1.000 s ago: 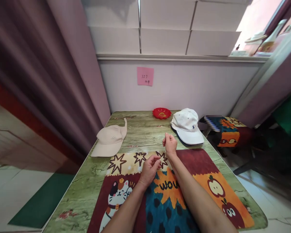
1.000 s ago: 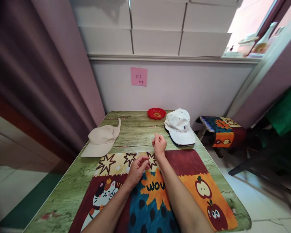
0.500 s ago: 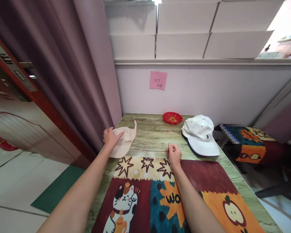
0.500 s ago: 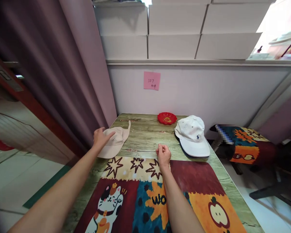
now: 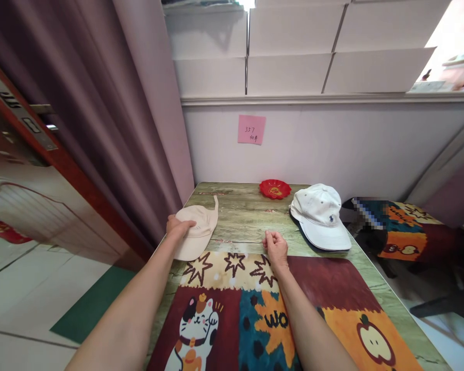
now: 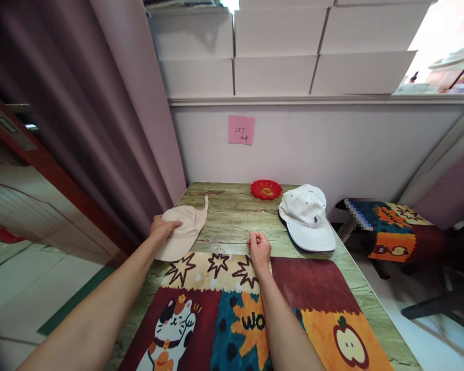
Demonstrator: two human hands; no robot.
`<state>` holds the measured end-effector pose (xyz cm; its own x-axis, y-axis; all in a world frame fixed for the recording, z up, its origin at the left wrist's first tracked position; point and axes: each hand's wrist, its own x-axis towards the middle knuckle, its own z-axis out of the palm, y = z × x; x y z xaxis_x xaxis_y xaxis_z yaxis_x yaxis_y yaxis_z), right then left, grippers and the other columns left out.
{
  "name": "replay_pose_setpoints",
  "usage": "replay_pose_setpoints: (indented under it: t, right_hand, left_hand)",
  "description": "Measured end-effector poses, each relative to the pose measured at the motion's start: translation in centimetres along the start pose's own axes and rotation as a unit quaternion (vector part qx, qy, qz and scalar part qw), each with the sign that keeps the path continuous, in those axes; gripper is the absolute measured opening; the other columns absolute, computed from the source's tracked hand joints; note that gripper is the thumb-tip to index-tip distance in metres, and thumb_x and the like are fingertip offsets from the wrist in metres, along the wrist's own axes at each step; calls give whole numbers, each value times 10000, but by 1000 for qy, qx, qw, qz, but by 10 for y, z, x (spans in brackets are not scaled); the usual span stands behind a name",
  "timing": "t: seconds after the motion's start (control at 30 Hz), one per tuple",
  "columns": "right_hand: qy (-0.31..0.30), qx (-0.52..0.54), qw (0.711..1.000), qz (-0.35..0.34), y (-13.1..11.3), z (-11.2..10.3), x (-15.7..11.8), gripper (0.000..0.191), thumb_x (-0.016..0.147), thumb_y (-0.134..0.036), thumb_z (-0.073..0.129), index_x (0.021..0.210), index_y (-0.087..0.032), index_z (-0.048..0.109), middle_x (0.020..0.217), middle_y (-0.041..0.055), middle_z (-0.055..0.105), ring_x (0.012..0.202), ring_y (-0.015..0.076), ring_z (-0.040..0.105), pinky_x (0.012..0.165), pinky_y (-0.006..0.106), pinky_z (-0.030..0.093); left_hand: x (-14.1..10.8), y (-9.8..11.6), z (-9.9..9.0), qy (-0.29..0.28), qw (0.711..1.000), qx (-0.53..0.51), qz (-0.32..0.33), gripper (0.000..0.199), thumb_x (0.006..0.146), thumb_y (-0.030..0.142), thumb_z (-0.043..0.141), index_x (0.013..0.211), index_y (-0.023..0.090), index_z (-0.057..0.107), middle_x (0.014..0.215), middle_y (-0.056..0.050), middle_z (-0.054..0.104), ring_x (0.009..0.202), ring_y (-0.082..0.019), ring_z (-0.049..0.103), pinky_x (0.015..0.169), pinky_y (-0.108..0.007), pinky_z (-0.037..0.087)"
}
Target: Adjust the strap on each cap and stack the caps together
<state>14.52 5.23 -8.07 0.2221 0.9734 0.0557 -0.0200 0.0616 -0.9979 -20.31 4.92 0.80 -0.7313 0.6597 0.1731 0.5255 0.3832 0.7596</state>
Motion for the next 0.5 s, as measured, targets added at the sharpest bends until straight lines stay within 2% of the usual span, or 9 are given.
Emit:
replay_pose_setpoints:
  t: [0.1, 0.2, 0.23, 0.3, 0.4, 0.43, 0.5]
  right_hand:
    - [-24, 36, 999, 12, -3, 1, -2, 445, 762, -644, 646, 722, -206, 579, 593, -5, 650, 514, 132, 570, 502, 220, 445]
    - [-56, 63, 996, 25, -12, 4, -5, 478, 732, -669, 671, 758, -196, 601, 632, 13, 670, 552, 142, 607, 534, 233, 485]
    - [-76, 74, 994, 34, -17, 4, -6, 500, 735, -686, 660, 790, -191, 620, 671, 32, 692, 583, 153, 636, 561, 247, 511]
    - [-154, 119, 978, 73, -30, 3, -8, 583, 765, -750, 580, 889, -185, 661, 790, 81, 737, 696, 190, 701, 643, 295, 562]
    - [-280, 209, 929, 121, -57, -5, -7, 666, 782, -791, 509, 1046, -204, 676, 995, 114, 756, 915, 242, 725, 771, 359, 585]
    - [-295, 228, 920, 118, -66, -9, -5, 645, 764, -766, 563, 1070, -210, 677, 1041, 111, 753, 970, 257, 716, 795, 370, 584]
    - [-279, 242, 925, 86, -82, -18, -1, 560, 713, -652, 706, 1060, -213, 692, 1087, 103, 752, 1046, 287, 692, 828, 385, 579]
  left_hand:
    - [-10, 15, 0, -11, 1000, 0, -11, 809, 497, 279, 874, 1175, 163, 449, 1199, -193, 618, 1115, -369, 613, 947, -490, 482]
    - [-34, 43, 4, -31, 998, -44, 44, 849, 537, 312, 866, 1246, 190, 416, 1238, -144, 603, 1113, -308, 616, 966, -430, 485]
    - [-46, 55, 6, -40, 993, -83, 80, 850, 552, 306, 861, 1262, 195, 407, 1257, -137, 591, 1120, -292, 611, 975, -418, 482]
    - [-75, 77, 11, -58, 973, -166, 148, 859, 562, 295, 861, 1277, 213, 392, 1278, -121, 572, 1134, -276, 597, 986, -412, 477]
    - [-125, 99, 20, -80, 946, -231, 213, 846, 592, 293, 854, 1293, 240, 382, 1292, -106, 552, 1160, -270, 582, 995, -408, 474]
    - [-141, 102, 22, -82, 942, -239, 222, 859, 594, 291, 857, 1304, 246, 375, 1310, -110, 542, 1168, -273, 581, 1001, -409, 472]
    - [-167, 104, 27, -91, 936, -255, 227, 884, 591, 298, 870, 1314, 250, 363, 1355, -128, 514, 1198, -284, 571, 1023, -419, 462]
